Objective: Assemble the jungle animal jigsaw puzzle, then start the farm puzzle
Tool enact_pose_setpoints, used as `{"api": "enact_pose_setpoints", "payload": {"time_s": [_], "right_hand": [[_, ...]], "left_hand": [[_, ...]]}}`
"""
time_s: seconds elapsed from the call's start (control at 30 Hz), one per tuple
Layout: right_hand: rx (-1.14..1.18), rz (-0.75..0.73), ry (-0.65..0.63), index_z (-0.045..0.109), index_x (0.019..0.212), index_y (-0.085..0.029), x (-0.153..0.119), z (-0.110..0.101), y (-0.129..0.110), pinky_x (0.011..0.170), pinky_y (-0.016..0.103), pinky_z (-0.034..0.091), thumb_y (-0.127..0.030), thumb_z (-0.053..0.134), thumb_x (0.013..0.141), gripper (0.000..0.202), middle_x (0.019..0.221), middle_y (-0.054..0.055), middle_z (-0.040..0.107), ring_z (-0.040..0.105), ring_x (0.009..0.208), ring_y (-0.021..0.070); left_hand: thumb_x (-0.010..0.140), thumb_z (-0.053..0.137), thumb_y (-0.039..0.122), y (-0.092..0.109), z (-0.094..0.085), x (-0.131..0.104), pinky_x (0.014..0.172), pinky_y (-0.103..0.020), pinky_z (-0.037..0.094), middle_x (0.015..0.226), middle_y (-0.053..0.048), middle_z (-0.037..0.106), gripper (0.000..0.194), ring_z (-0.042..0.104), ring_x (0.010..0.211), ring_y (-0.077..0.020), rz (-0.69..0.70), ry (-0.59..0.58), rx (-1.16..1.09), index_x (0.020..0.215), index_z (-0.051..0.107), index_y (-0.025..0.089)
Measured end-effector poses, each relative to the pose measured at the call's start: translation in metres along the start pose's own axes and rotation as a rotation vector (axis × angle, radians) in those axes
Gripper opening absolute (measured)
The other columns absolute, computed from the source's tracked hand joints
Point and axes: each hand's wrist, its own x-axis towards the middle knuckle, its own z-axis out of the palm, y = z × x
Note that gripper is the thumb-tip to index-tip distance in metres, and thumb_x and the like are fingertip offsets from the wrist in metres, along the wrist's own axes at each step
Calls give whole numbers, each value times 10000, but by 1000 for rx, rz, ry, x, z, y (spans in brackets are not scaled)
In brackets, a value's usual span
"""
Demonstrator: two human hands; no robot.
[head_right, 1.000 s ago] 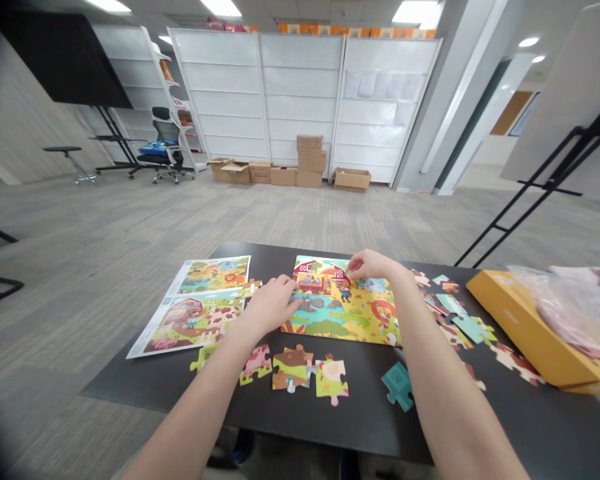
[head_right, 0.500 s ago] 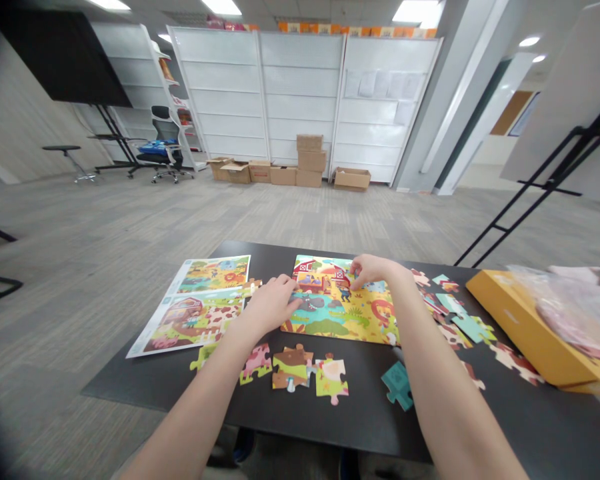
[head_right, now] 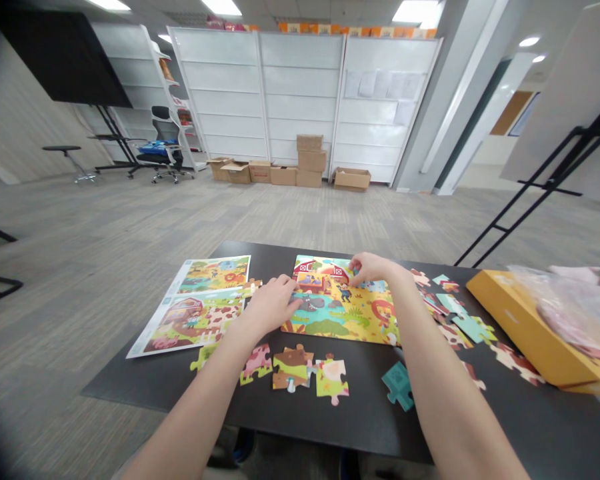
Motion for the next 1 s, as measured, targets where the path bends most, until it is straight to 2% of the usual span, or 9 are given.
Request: {"api": "enact_pose_setpoints", "payload": {"time_s": [0.2, 0.47, 0.67, 0.8, 1.0], "right_hand": [[32, -67, -26, 754, 1125, -209, -3, -2, -12, 748, 293, 511, -452, 819, 610, 573, 1127, 88, 720, 683, 921, 247], [-47, -36, -34, 793, 1071, -243, -6, -9, -20, 717, 281, 504, -362, 811, 599, 487, 993, 48, 759, 690, 907, 250], [-45, -48, -28, 756, 1199, -236, -5, -6, -25, 695, 284, 501, -381, 816, 605, 615, 1041, 68, 754, 689, 910, 258], [-64, -43, -48, 757, 1206, -233, -5, -6, -27, 689, 291, 500, -396, 834, 593, 638, 1031, 71, 753, 692, 881, 260], [-158, -35, -51, 758, 1204, -240, -3, -6, -32, 671, 286, 501, -282, 816, 614, 594, 1053, 82, 753, 697, 866, 251]], "left_hand": [[968, 497, 355, -1, 2, 0, 863, -412, 541, 1183, -119, 635, 281, 621, 1073, -294, 11, 17, 4, 1139, 633, 179], [967, 497, 358, -1, 3, 0, 879, -408, 534, 1190, -123, 629, 282, 616, 1081, -289, 4, 11, 4, 1144, 632, 185], [969, 503, 359, -1, 3, 0, 881, -418, 537, 1194, -127, 627, 284, 618, 1086, -298, 6, 10, 1, 1152, 630, 184], [968, 513, 369, -1, 3, 0, 885, -426, 539, 1199, -127, 627, 298, 615, 1099, -304, 4, 5, 0, 1170, 624, 181], [969, 509, 365, -1, 1, 0, 887, -423, 539, 1195, -125, 630, 293, 618, 1096, -301, 6, 6, -1, 1161, 629, 180]]}}
